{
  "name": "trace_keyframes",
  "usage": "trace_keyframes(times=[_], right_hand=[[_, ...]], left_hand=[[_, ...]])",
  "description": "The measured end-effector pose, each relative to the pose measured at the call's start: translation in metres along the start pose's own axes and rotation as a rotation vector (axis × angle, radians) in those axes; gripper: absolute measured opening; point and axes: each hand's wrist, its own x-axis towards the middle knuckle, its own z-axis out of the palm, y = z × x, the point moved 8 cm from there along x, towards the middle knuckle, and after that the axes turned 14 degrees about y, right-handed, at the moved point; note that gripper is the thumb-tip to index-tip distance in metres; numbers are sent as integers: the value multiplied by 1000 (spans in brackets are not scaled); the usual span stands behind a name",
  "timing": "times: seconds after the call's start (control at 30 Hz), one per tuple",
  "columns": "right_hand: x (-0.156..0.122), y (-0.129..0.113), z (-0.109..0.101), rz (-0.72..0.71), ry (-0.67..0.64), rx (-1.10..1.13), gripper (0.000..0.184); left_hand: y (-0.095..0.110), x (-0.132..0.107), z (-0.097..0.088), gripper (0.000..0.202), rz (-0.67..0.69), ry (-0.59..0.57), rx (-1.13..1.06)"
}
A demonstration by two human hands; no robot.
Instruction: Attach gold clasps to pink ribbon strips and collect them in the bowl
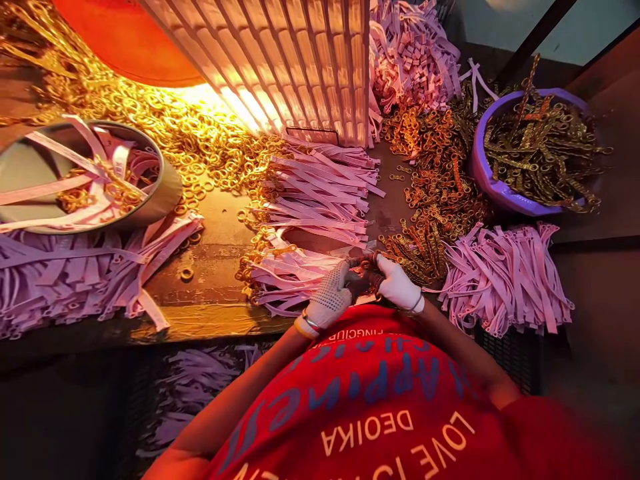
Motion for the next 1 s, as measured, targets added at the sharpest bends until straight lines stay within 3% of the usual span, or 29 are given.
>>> trace_keyframes(times=[0.1,0.23,0.5,0.6,0.67,0.8,0.87,1.0], right_hand=[[2,10,-4,72,131,106,47],[0,15,-13,58,250,130,51],[-3,30,-13,9,263,76,42],[-5,25,-13,-55,274,-91,42],[-6,16,-11,-96,199,-385,44],[-2,3,0,-180,-171,-983,35],[2,-1,2,-202,-302,-1106,28],[3,-2,5,-224,-385,-1178,28]], left_hand=[[-8,-3,-1,46,-112,14,-123],[-17,-5,1,35,-163,-51,-101],[-17,-2,13,37,-164,-113,-28],[-18,2,16,34,-122,-122,16],[-17,7,11,32,-74,-84,96],[-18,19,1,29,-1,-64,198],[-31,23,1,32,-91,-87,155],[-66,31,9,35,-314,-90,-82]])
